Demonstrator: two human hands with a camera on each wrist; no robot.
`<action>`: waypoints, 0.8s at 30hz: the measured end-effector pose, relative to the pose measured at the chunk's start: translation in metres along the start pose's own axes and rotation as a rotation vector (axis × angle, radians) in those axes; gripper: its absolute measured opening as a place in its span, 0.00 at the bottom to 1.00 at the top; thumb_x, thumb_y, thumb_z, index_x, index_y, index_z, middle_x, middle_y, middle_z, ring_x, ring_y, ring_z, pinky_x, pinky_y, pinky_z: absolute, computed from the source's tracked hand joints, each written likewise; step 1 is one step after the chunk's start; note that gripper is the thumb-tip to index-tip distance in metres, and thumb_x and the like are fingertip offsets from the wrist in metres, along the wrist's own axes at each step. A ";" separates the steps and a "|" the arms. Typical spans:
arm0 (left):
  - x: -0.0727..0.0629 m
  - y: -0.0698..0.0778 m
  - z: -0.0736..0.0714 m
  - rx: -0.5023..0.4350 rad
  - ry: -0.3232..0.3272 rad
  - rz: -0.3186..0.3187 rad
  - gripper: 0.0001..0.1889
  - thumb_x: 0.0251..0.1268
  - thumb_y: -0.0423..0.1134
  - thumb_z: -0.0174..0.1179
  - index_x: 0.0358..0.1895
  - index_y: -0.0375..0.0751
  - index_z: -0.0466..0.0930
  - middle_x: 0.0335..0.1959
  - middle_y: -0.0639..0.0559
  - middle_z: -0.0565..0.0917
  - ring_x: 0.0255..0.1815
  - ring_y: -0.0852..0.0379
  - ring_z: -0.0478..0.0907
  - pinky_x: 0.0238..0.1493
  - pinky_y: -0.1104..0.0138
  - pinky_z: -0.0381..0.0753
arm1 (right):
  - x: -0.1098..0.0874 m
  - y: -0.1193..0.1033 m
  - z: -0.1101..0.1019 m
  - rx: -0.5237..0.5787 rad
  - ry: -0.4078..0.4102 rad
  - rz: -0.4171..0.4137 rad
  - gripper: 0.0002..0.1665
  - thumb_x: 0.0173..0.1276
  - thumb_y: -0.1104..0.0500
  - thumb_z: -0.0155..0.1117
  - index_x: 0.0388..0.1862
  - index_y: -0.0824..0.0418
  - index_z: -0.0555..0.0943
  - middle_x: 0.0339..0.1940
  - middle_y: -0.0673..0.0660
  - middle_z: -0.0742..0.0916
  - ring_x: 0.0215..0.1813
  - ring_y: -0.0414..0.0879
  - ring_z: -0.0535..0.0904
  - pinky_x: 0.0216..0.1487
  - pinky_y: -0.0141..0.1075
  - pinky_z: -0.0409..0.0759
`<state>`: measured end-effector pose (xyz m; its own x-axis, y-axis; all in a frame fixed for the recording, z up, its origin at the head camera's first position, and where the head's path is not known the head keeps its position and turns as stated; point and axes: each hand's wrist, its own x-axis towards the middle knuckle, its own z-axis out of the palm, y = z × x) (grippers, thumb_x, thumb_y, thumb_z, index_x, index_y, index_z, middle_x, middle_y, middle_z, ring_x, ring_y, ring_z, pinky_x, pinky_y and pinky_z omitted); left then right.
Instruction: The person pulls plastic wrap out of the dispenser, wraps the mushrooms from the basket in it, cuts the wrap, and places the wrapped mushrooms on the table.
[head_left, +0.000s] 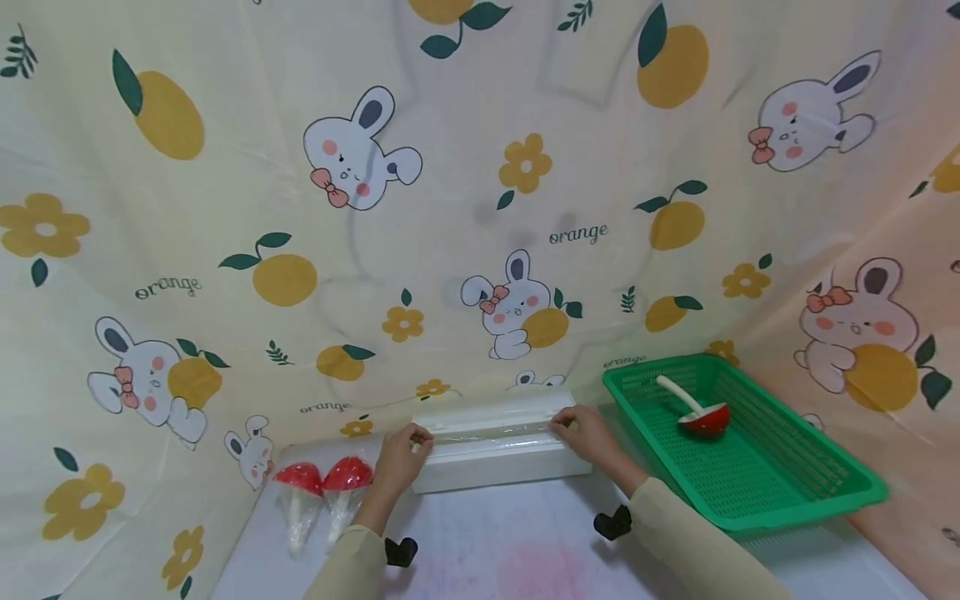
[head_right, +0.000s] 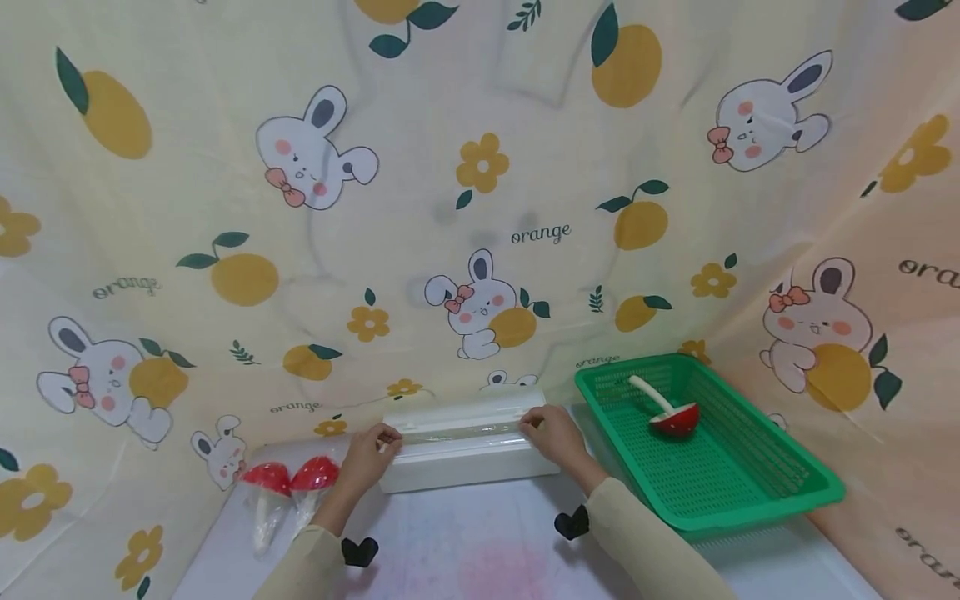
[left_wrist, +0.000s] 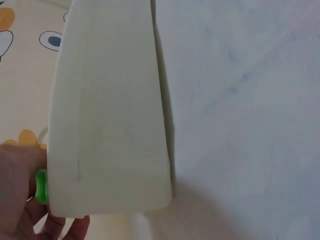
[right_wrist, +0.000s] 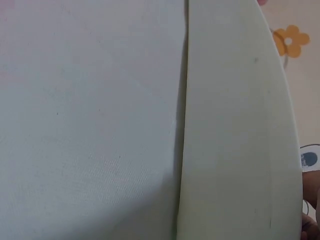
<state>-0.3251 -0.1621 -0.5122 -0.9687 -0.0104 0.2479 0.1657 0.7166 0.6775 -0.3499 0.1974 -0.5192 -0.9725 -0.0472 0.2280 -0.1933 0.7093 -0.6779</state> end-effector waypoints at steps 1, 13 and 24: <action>0.000 0.000 -0.001 -0.011 0.004 0.003 0.02 0.76 0.35 0.67 0.46 0.42 0.85 0.42 0.50 0.86 0.54 0.46 0.76 0.57 0.48 0.79 | 0.000 0.000 0.000 0.007 0.004 0.005 0.04 0.76 0.58 0.73 0.43 0.55 0.92 0.43 0.50 0.89 0.48 0.48 0.79 0.52 0.49 0.81; 0.008 0.000 -0.004 -0.091 0.023 -0.127 0.04 0.78 0.40 0.67 0.46 0.45 0.88 0.40 0.51 0.86 0.40 0.53 0.79 0.43 0.62 0.80 | -0.001 -0.010 -0.002 0.063 0.056 0.046 0.04 0.77 0.58 0.72 0.43 0.56 0.91 0.43 0.52 0.91 0.45 0.47 0.81 0.47 0.44 0.80; 0.009 0.007 -0.009 -0.097 0.063 -0.063 0.03 0.79 0.39 0.66 0.45 0.44 0.86 0.39 0.50 0.86 0.39 0.53 0.79 0.39 0.63 0.78 | -0.004 -0.015 -0.010 0.074 0.123 -0.049 0.05 0.76 0.59 0.72 0.41 0.58 0.92 0.41 0.53 0.92 0.46 0.50 0.84 0.54 0.52 0.82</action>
<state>-0.3311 -0.1629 -0.4989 -0.9647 -0.0992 0.2439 0.1252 0.6424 0.7561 -0.3420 0.1942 -0.5030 -0.9393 0.0095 0.3430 -0.2537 0.6540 -0.7127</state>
